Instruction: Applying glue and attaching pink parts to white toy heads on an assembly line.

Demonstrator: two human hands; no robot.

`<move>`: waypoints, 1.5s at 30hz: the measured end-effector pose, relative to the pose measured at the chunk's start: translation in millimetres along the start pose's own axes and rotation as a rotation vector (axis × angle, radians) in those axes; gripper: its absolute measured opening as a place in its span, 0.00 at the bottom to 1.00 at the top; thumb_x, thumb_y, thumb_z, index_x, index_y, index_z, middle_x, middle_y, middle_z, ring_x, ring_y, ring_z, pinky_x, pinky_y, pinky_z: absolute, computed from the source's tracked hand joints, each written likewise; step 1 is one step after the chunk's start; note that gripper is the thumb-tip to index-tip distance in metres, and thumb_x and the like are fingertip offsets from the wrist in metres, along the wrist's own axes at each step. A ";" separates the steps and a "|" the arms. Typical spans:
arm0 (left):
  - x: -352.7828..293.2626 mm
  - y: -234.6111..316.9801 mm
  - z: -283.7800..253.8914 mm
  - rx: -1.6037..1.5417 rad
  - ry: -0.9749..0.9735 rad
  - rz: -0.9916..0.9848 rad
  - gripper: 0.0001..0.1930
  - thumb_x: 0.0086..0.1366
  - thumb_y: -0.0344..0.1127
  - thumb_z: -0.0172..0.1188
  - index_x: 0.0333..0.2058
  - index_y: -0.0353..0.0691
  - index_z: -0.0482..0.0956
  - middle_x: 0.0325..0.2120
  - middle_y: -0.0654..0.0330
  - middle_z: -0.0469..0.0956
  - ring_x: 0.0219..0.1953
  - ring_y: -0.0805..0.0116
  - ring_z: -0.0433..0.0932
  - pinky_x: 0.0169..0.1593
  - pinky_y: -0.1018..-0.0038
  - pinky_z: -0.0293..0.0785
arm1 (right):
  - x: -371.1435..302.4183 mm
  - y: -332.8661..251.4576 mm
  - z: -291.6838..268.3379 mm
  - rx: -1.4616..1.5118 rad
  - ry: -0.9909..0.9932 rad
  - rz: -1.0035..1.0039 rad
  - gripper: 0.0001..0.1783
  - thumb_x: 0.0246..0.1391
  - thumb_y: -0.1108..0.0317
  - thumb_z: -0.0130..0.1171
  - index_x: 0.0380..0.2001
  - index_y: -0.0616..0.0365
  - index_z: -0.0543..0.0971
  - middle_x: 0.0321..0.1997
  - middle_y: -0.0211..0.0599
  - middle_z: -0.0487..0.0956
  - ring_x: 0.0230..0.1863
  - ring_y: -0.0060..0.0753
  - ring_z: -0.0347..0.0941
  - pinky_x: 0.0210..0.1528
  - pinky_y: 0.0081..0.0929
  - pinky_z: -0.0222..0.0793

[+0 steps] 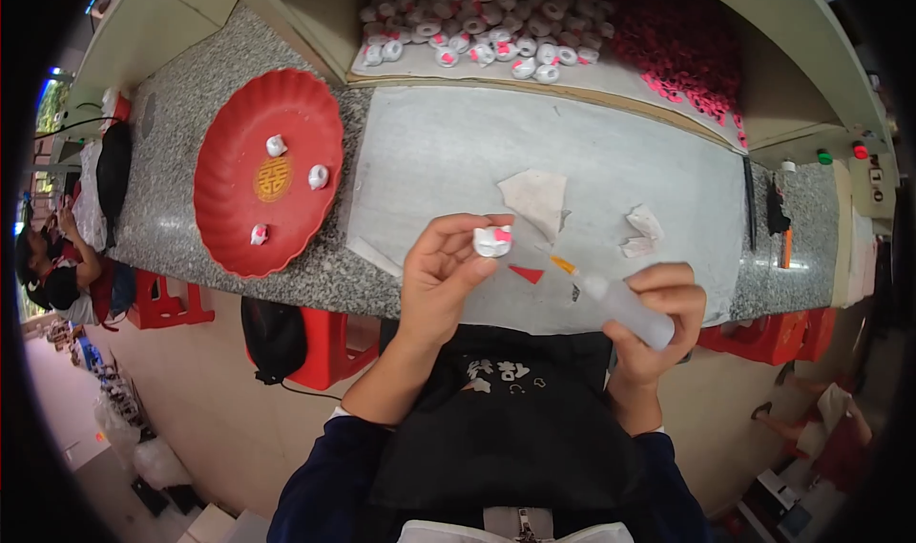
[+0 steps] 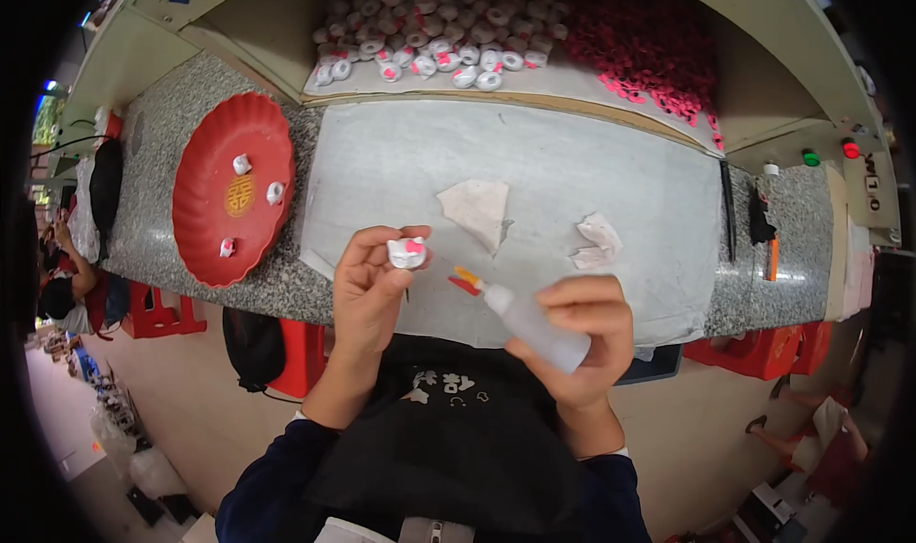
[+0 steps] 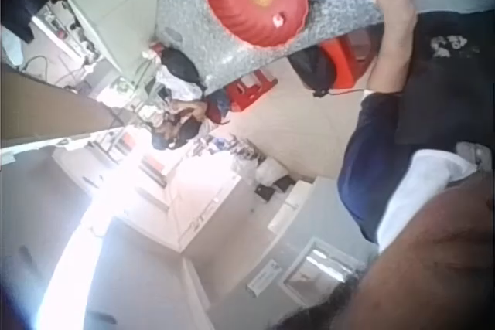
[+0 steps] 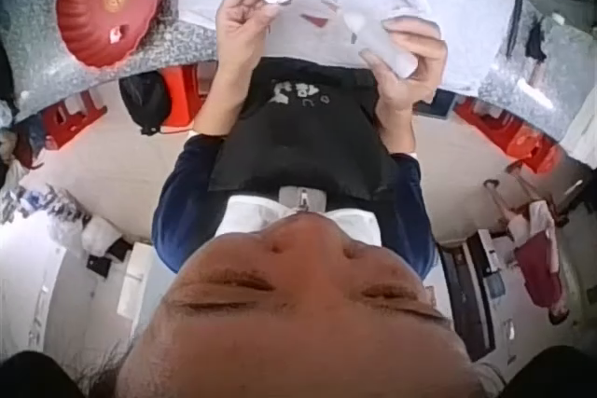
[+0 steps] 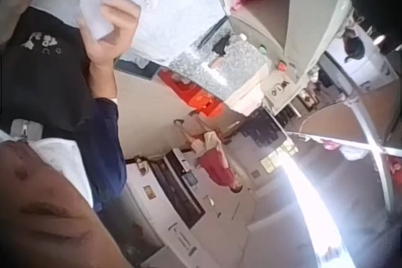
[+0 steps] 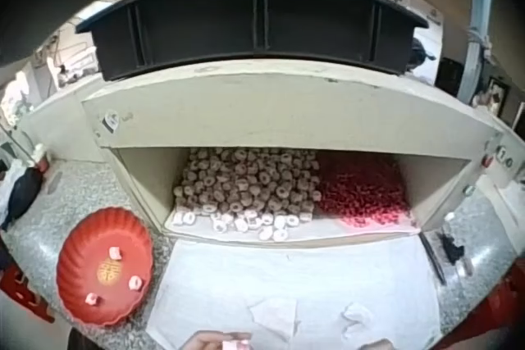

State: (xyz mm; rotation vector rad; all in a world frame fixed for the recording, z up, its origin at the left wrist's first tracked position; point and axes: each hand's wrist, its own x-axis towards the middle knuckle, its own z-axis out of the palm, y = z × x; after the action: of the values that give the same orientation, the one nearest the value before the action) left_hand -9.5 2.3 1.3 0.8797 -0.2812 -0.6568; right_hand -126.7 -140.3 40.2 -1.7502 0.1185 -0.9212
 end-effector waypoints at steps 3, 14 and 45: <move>1.5 4.3 -6.5 -0.165 0.040 -0.026 0.17 0.49 0.23 0.53 0.40 0.37 0.63 0.41 0.49 0.66 0.39 0.67 0.70 0.44 0.76 0.66 | 16.5 19.0 -9.0 0.157 0.055 0.214 0.14 0.35 0.77 0.57 0.27 0.59 0.63 0.29 0.35 0.65 0.29 0.27 0.65 0.29 0.24 0.66; -1.4 0.7 -8.3 -0.335 -0.040 -0.094 0.17 0.50 0.25 0.53 0.41 0.37 0.63 0.39 0.50 0.68 0.38 0.64 0.71 0.43 0.73 0.67 | 131.8 133.8 -60.8 -1.119 -0.123 -0.015 0.10 0.40 0.71 0.53 0.29 0.60 0.70 0.26 0.39 0.68 0.28 0.36 0.68 0.26 0.30 0.62; -5.2 -0.6 0.4 0.576 -0.088 0.259 0.14 0.49 0.18 0.51 0.37 0.30 0.67 0.38 0.51 0.69 0.40 0.66 0.70 0.41 0.76 0.69 | 25.7 14.8 22.7 0.214 -0.374 0.508 0.05 0.36 0.81 0.56 0.20 0.65 0.71 0.22 0.38 0.72 0.22 0.23 0.67 0.24 0.15 0.62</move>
State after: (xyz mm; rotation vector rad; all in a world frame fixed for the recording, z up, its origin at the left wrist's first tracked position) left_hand -13.9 5.0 1.2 1.3372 -0.6732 -0.3728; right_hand -89.5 -141.5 38.8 -1.5572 0.2009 -0.2235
